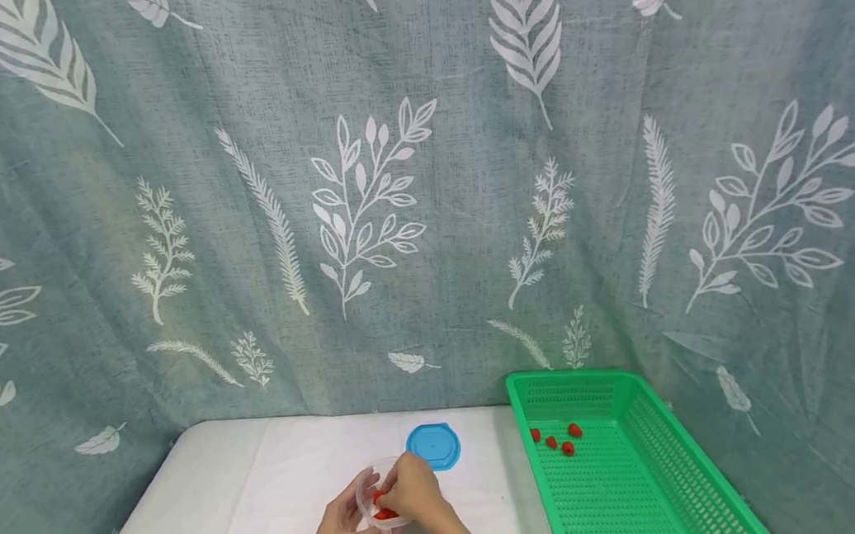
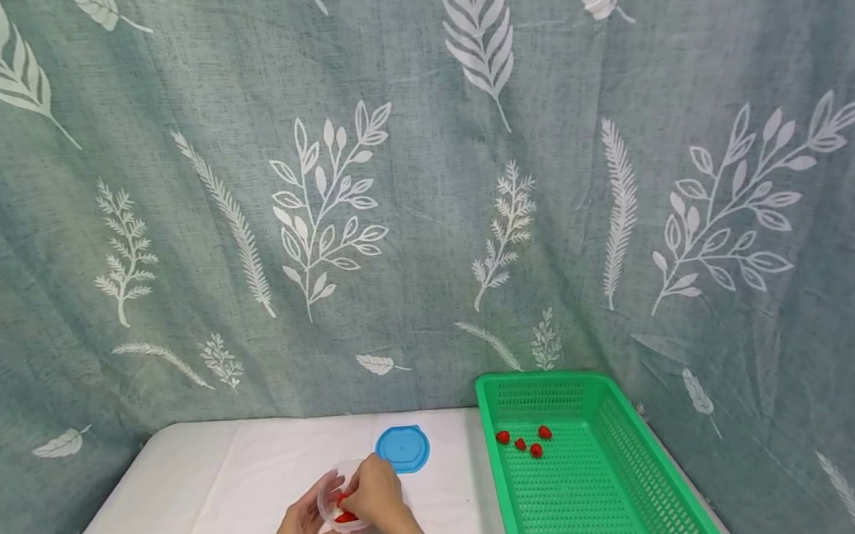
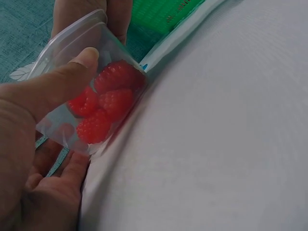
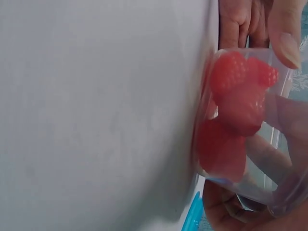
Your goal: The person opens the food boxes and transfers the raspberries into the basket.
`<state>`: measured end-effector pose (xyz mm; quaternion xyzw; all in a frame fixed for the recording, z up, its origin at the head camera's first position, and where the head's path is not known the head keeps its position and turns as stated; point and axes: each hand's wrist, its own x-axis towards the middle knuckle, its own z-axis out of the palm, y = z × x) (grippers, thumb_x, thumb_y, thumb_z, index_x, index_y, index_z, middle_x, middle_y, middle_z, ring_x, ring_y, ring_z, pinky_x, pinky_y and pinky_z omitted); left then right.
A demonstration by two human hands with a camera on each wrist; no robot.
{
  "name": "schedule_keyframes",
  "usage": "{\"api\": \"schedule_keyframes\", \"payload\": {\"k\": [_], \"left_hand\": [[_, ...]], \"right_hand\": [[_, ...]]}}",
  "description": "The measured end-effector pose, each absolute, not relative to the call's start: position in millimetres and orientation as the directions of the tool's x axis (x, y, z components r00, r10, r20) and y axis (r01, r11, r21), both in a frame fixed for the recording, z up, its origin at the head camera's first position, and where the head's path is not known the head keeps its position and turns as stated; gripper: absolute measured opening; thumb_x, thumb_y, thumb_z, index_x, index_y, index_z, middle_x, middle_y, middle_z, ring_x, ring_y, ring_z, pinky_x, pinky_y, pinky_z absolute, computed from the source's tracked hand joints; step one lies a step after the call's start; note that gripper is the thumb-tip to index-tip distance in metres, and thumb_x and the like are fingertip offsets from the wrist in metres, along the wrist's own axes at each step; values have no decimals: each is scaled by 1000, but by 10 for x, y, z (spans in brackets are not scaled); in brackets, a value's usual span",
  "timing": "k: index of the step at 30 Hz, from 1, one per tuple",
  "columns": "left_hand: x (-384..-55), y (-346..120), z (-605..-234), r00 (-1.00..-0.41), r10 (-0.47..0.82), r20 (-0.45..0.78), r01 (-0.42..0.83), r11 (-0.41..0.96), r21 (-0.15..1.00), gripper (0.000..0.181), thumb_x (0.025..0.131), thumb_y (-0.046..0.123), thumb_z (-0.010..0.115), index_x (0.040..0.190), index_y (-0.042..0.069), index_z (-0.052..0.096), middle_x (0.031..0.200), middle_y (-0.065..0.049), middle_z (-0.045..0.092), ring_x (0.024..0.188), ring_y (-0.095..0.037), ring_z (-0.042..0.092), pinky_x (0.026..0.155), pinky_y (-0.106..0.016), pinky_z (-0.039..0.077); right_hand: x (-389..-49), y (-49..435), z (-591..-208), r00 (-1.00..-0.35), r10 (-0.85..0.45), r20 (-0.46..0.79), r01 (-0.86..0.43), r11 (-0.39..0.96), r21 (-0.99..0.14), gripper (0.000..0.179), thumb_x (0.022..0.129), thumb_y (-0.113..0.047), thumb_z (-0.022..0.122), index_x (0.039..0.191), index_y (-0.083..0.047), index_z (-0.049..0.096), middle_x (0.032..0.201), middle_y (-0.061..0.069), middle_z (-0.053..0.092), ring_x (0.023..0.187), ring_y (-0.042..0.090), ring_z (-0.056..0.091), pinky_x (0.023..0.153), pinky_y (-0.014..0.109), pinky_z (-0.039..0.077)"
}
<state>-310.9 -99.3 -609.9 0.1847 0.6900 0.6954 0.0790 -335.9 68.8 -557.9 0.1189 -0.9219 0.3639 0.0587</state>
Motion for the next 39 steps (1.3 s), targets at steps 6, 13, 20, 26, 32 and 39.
{"api": "schedule_keyframes", "payload": {"k": [6, 13, 20, 26, 32, 39], "left_hand": [[-3115, -1001, -6098, -907, 390, 158, 147, -57, 987, 98, 82, 6, 82, 159, -4, 22, 159, -32, 31, 151, -47, 22, 112, -11, 36], [-3118, -1016, -6118, -912, 372, 171, 178, -16, 984, 96, 82, 10, 83, 158, -3, 26, 158, -31, 35, 150, -46, 26, 113, -12, 35], [-3116, -1026, -6139, -919, 359, 162, 172, -6, 985, 94, 83, 11, 83, 158, -2, 29, 156, -30, 38, 149, -44, 28, 111, -12, 38], [-3136, -1008, -6113, -918, 359, 166, 169, -25, 985, 97, 82, 11, 84, 158, -3, 26, 158, -30, 35, 150, -44, 26, 112, -15, 38], [-3135, -1007, -6100, -917, 359, 172, 169, -40, 985, 96, 82, 9, 84, 158, -3, 26, 158, -31, 35, 150, -44, 26, 112, -15, 39], [-3130, -1009, -6111, -925, 351, 147, 145, -33, 989, 95, 81, 10, 84, 158, 0, 29, 157, -28, 38, 150, -42, 28, 114, -19, 39]], "right_hand": [[-3351, 679, -5531, -977, -147, 155, -213, 712, -669, 18, 70, -15, 93, 65, -9, 76, 63, -6, 64, 62, 9, 50, 48, 20, 50], [-3343, 631, -5525, -976, -129, 178, -215, 731, -647, 16, 73, -17, 92, 67, -10, 79, 63, -5, 69, 62, 8, 50, 50, 20, 48], [-3351, 670, -5541, -977, -163, 135, -210, 665, -717, 10, 73, -8, 89, 72, -9, 79, 75, -1, 72, 67, 10, 55, 53, 23, 56], [-3404, 740, -5564, -965, -216, 146, -246, 568, -785, 8, 77, -5, 85, 75, -7, 78, 79, -1, 70, 73, 11, 55, 57, 21, 55], [-3382, 828, -5551, -941, -242, 237, -330, 497, -803, 8, 79, -10, 84, 76, -8, 77, 87, -1, 69, 90, 16, 60, 85, 40, 57], [-3325, 926, -5529, -939, -190, 287, -343, 460, -819, 8, 81, -12, 83, 79, -8, 76, 99, 5, 71, 102, 25, 63, 96, 50, 54]]}}
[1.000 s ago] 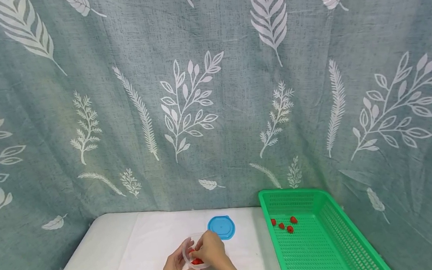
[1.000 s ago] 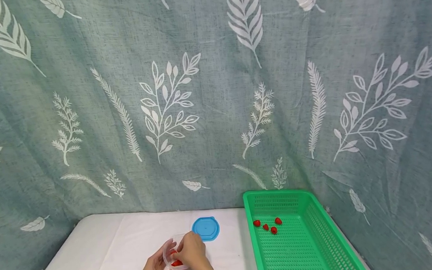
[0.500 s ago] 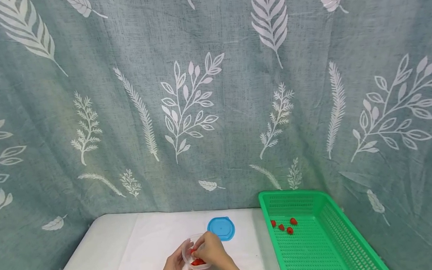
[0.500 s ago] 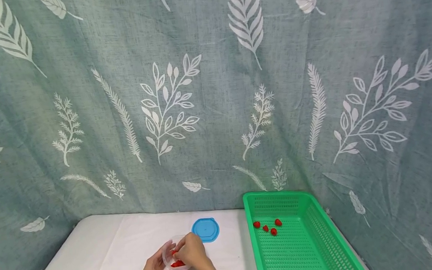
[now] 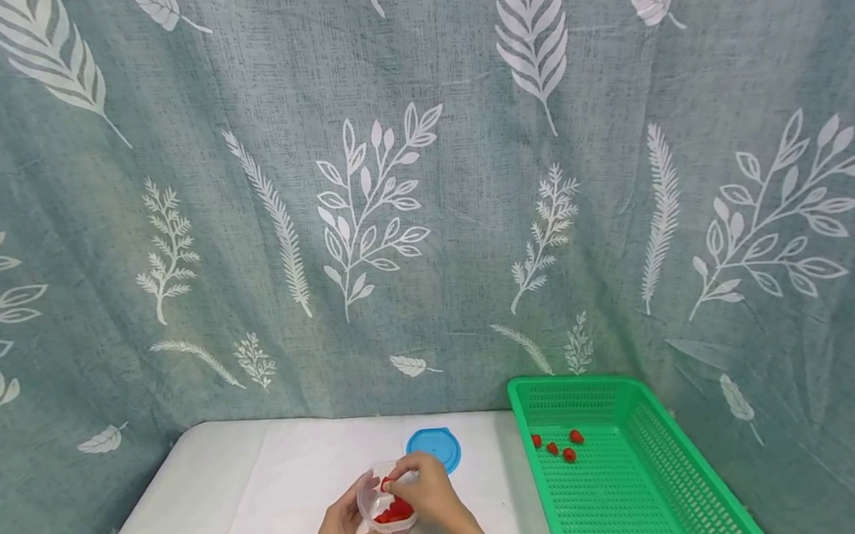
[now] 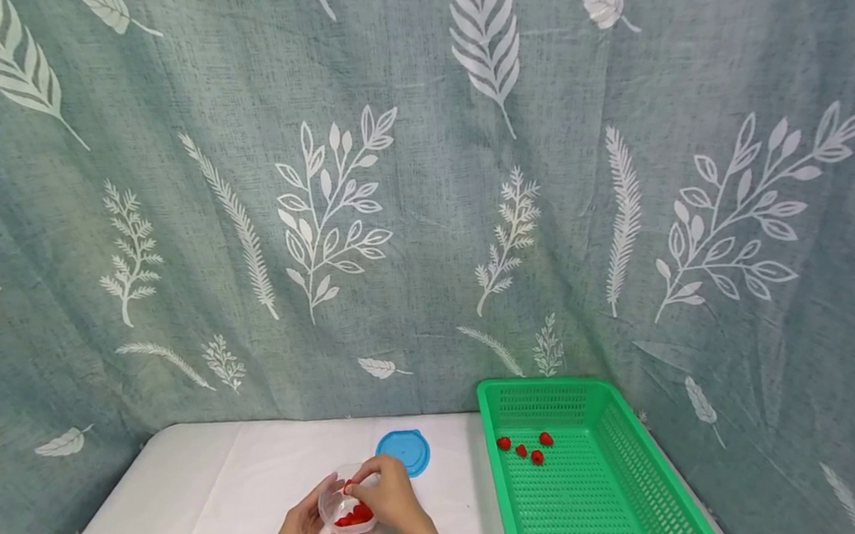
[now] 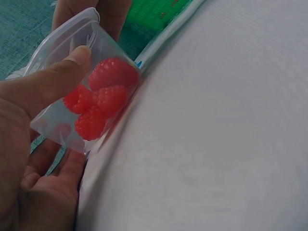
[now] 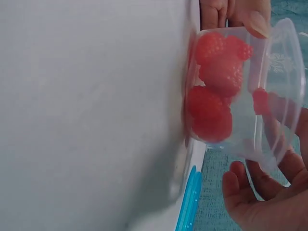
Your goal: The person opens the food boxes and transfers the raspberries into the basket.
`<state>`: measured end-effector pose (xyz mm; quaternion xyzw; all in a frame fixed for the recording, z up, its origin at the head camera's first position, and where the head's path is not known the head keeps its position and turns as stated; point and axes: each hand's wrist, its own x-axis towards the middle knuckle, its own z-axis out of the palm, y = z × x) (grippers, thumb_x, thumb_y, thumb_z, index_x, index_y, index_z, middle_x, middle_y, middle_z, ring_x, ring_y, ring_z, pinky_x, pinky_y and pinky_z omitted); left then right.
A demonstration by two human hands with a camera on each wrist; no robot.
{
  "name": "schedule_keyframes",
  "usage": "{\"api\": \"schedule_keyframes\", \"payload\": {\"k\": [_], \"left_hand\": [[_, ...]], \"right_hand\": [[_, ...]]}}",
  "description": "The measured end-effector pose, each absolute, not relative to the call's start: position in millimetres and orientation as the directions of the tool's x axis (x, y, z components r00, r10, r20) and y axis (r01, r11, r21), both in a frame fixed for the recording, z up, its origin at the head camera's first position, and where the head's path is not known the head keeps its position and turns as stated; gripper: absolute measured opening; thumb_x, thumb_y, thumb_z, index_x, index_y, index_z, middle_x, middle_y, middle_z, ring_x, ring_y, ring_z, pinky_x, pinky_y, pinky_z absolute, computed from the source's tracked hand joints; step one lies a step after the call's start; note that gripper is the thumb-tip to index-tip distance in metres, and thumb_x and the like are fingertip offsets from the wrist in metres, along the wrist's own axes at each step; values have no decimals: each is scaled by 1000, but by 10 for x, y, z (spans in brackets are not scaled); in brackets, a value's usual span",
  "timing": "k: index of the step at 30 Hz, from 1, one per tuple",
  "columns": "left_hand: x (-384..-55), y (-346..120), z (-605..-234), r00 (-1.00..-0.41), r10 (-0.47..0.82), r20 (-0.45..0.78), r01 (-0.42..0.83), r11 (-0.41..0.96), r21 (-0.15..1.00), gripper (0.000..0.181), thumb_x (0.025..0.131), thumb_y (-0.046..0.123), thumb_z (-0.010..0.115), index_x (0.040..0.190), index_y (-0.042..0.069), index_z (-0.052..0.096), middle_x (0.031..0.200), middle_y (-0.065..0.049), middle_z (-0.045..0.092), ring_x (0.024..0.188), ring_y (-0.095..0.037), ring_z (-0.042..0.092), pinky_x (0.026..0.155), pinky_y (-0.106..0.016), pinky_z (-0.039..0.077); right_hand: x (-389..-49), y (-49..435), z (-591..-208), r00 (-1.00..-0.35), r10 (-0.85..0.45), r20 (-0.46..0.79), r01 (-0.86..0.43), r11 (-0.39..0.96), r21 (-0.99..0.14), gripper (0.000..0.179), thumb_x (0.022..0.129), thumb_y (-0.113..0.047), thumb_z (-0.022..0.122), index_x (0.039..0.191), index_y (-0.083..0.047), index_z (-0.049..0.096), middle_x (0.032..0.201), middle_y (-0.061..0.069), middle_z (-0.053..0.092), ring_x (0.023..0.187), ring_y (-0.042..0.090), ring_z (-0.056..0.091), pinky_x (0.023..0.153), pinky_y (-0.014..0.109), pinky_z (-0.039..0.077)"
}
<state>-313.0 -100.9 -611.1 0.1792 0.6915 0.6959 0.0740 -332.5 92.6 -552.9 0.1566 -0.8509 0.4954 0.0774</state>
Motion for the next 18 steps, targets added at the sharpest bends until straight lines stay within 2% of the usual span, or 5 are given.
{"api": "schedule_keyframes", "payload": {"k": [4, 6, 12, 18], "left_hand": [[-3128, -1006, -6083, -927, 347, 144, 149, -11, 989, 95, 81, 11, 85, 158, 1, 30, 156, -28, 39, 150, -45, 28, 115, -24, 39], [-3128, -1003, -6075, -927, 344, 150, 160, -1, 987, 96, 81, 12, 85, 158, 0, 29, 156, -29, 40, 149, -45, 29, 116, -24, 39], [-3121, -998, -6068, -930, 335, 151, 165, 11, 986, 96, 81, 10, 84, 158, -2, 29, 155, -30, 40, 148, -47, 30, 113, -18, 40], [-3105, -981, -6088, -931, 330, 156, 167, 5, 986, 96, 80, 9, 84, 157, -2, 29, 155, -31, 40, 149, -46, 30, 113, -16, 39]], "right_hand": [[-3311, 975, -5491, -938, -109, 328, -341, 445, -828, 10, 82, -15, 84, 79, -8, 77, 114, 17, 71, 114, 36, 62, 104, 63, 48], [-3311, 1003, -5469, -931, -68, 360, -352, 437, -828, 10, 82, -16, 85, 79, -9, 78, 117, 17, 70, 116, 38, 61, 103, 64, 48], [-3285, 1078, -5383, -933, -30, 360, -344, 377, -860, 10, 83, -20, 84, 83, -12, 80, 97, 2, 77, 103, 23, 65, 93, 51, 55], [-3185, 1118, -5248, -945, -32, 325, -315, 352, -881, 11, 82, -22, 85, 83, -12, 80, 84, -2, 76, 91, 25, 69, 83, 40, 60]]}}
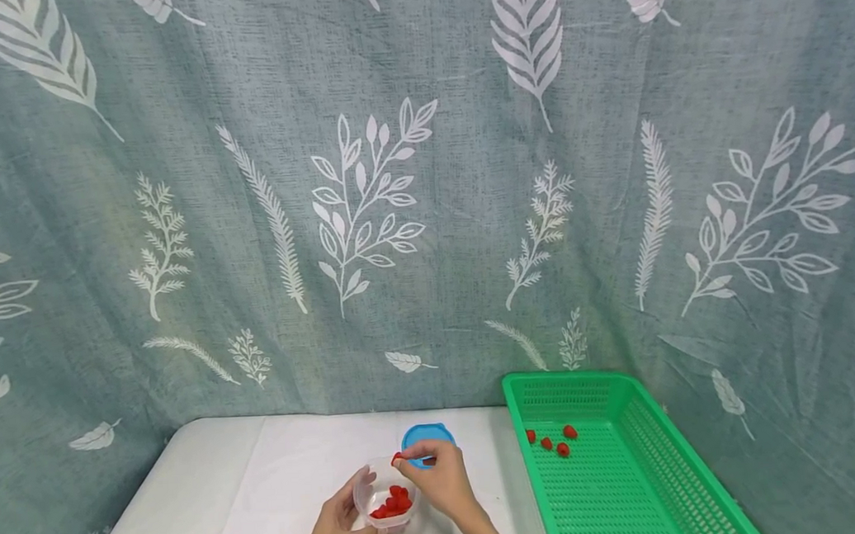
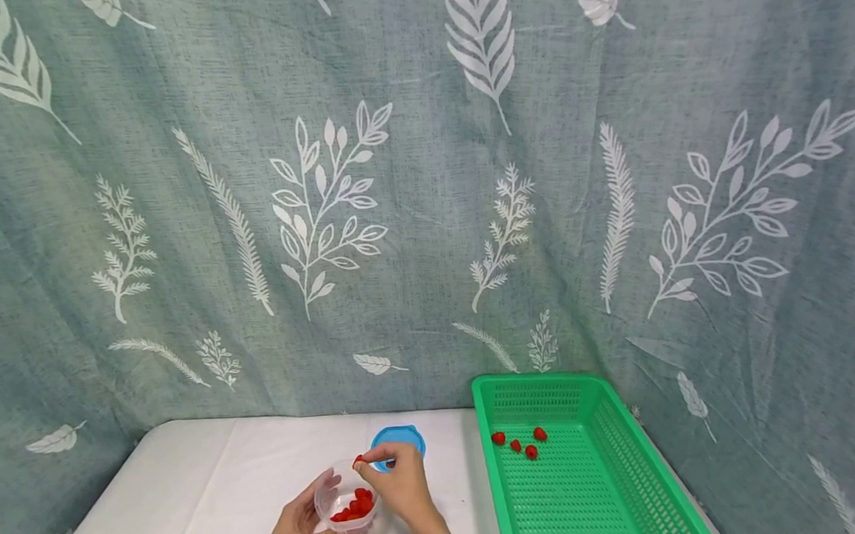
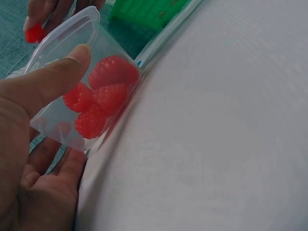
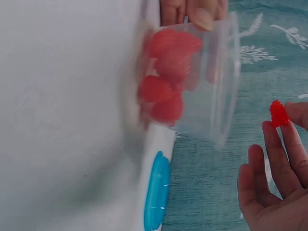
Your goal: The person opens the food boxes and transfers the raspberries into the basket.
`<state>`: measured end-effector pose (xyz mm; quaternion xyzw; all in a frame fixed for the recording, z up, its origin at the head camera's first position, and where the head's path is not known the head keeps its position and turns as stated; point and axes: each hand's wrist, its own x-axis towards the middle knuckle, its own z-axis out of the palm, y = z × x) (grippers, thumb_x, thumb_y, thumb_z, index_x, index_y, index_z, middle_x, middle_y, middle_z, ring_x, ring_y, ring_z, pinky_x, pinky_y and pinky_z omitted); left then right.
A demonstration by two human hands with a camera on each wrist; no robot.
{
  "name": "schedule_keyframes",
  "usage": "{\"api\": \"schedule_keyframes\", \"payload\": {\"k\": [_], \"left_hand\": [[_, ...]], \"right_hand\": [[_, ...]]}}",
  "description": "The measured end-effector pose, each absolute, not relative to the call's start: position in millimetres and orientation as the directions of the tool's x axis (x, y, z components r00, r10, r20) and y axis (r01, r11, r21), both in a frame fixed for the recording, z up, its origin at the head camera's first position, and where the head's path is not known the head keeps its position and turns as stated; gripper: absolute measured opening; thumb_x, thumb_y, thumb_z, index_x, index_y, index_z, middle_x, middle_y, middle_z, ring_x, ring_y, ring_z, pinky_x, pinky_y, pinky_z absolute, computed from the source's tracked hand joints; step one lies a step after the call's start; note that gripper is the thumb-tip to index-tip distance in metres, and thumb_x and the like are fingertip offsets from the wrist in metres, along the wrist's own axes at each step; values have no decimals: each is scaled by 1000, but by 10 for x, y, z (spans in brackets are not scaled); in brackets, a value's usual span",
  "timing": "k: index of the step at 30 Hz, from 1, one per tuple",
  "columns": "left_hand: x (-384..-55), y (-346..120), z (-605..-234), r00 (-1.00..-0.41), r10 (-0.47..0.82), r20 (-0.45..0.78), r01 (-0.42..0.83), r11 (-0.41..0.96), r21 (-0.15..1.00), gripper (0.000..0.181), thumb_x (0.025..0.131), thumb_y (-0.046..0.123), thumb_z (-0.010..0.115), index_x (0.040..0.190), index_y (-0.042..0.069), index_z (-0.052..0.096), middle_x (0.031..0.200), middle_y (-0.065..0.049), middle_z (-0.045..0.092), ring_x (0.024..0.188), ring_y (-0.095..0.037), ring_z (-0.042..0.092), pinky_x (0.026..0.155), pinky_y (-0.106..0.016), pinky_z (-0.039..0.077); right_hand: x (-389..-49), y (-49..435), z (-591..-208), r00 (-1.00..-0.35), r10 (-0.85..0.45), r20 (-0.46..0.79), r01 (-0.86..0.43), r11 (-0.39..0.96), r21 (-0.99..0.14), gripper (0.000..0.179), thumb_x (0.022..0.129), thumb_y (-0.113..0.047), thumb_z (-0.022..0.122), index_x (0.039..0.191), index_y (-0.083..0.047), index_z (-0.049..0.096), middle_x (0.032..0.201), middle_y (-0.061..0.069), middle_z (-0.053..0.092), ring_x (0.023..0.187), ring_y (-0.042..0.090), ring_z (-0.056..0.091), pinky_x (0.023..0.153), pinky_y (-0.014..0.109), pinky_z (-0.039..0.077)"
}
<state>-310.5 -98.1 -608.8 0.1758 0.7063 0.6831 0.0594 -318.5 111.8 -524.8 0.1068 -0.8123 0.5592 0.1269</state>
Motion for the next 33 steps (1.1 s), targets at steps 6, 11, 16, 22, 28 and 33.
{"api": "schedule_keyframes", "payload": {"k": [6, 11, 16, 22, 28, 33], "left_hand": [[-3104, -981, -6101, -924, 332, 188, 203, 11, 979, 96, 79, 8, 85, 156, -4, 30, 153, -32, 42, 147, -47, 31, 112, -15, 39], [-3108, -980, -6088, -927, 326, 184, 200, 17, 980, 94, 79, 7, 85, 156, -2, 32, 153, -29, 44, 147, -46, 32, 112, -15, 39], [-3112, -971, -6052, -933, 318, 170, 190, 33, 981, 94, 79, 8, 85, 156, -1, 32, 153, -28, 45, 147, -46, 33, 113, -19, 39], [-3104, -968, -6039, -938, 310, 154, 169, 23, 985, 92, 78, 3, 84, 156, 1, 35, 153, -26, 45, 149, -42, 33, 116, -21, 36], [-3104, -953, -6066, -934, 317, 163, 169, -10, 986, 92, 78, -1, 83, 156, 0, 34, 154, -26, 44, 149, -41, 32, 114, -16, 37], [-3094, -961, -6064, -937, 307, 166, 173, -3, 985, 93, 77, -1, 84, 156, 0, 35, 154, -25, 45, 148, -40, 33, 115, -18, 37]], "right_hand": [[-3071, 1158, -5077, -950, -4, 312, -302, 266, -916, 13, 81, -18, 85, 85, -8, 79, 85, 3, 76, 84, 16, 68, 77, 28, 59], [-2960, 1231, -4892, -954, -23, 299, -298, 176, -938, 19, 86, -15, 81, 100, -3, 75, 95, 9, 74, 84, 11, 65, 74, 19, 57], [-2764, 1345, -4617, -950, -125, 285, -304, 170, -938, 24, 92, -13, 75, 112, -1, 72, 105, 11, 72, 88, 13, 62, 76, 19, 57], [-2510, 1565, -4314, -915, -239, 324, -371, 189, -909, 20, 94, -14, 73, 111, -4, 72, 107, 12, 71, 94, 12, 63, 83, 23, 59], [-2340, 1872, -4140, -867, -266, 421, -474, 180, -862, 18, 91, -8, 75, 106, -1, 69, 98, 15, 71, 93, 12, 65, 85, 27, 60], [-2275, 2150, -3957, -898, -222, 380, -428, 236, -873, 20, 90, -10, 76, 107, -1, 70, 98, 9, 72, 88, 15, 70, 79, 27, 60]]}}
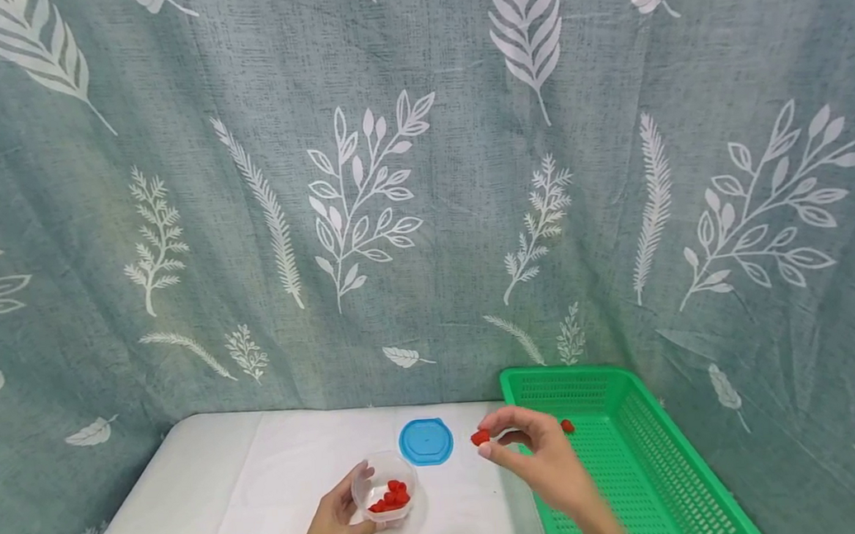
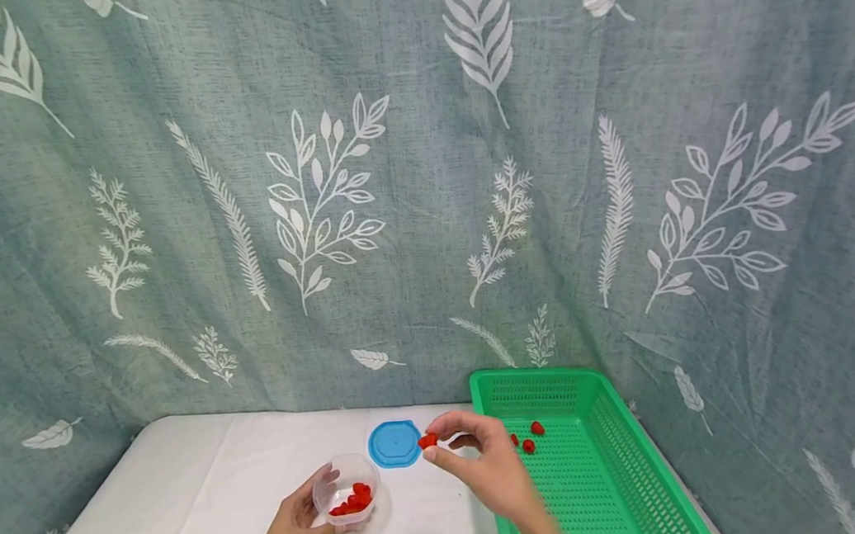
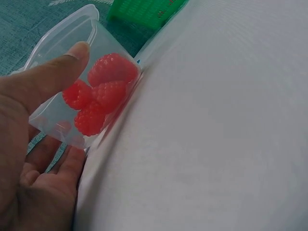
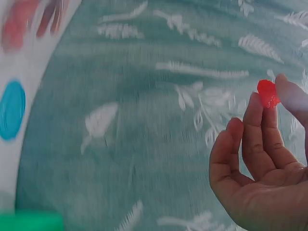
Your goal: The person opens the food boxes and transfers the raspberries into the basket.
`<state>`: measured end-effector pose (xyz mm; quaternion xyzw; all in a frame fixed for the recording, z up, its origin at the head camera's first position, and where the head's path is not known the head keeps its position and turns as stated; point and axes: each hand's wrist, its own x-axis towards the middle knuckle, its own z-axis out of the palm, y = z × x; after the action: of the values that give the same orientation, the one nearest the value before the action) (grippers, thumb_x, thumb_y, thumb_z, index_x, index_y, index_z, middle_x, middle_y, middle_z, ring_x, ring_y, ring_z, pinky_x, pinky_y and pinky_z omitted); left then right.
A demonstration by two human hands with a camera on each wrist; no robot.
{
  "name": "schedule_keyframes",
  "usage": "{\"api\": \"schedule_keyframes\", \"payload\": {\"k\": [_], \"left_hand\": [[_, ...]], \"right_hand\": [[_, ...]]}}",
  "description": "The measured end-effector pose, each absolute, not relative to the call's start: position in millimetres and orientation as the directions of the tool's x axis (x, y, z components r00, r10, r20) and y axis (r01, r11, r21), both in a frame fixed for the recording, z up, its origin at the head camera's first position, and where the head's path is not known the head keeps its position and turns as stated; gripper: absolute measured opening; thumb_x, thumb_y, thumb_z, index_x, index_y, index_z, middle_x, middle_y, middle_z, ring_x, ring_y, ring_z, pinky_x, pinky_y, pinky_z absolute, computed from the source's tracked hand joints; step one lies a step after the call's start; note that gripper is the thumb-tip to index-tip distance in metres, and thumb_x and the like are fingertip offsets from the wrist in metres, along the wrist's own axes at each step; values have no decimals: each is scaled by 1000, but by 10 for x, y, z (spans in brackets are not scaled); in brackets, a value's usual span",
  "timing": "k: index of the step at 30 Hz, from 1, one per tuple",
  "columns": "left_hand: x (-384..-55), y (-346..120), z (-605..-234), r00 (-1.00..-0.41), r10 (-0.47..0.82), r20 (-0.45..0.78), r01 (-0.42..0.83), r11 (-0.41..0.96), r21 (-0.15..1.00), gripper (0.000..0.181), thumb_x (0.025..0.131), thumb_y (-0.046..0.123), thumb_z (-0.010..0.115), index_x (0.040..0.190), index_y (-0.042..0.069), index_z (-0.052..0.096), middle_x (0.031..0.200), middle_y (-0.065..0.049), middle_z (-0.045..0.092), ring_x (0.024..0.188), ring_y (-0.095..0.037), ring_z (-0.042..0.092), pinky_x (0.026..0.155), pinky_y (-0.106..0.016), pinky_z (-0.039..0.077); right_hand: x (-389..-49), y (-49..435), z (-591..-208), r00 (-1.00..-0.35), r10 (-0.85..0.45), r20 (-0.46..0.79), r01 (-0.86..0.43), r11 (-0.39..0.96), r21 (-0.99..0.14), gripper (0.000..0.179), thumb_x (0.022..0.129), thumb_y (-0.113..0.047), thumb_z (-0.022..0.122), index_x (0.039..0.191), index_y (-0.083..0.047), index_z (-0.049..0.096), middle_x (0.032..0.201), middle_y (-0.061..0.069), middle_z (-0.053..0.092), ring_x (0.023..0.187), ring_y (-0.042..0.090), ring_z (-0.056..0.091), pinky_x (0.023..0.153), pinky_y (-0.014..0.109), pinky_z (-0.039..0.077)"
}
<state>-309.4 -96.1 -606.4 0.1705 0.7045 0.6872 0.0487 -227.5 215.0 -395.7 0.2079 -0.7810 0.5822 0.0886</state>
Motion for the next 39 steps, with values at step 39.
{"api": "schedule_keyframes", "payload": {"k": [39], "left_hand": [[-3072, -945, -6045, -940, 302, 157, 170, 16, 985, 92, 77, 0, 84, 155, 0, 36, 153, -26, 46, 148, -41, 34, 117, -25, 37]], "right_hand": [[-3623, 4005, -4746, -977, -170, 128, -203, 565, -799, 33, 93, -17, 74, 117, 5, 69, 109, 18, 74, 99, 30, 72, 82, 39, 62]]}}
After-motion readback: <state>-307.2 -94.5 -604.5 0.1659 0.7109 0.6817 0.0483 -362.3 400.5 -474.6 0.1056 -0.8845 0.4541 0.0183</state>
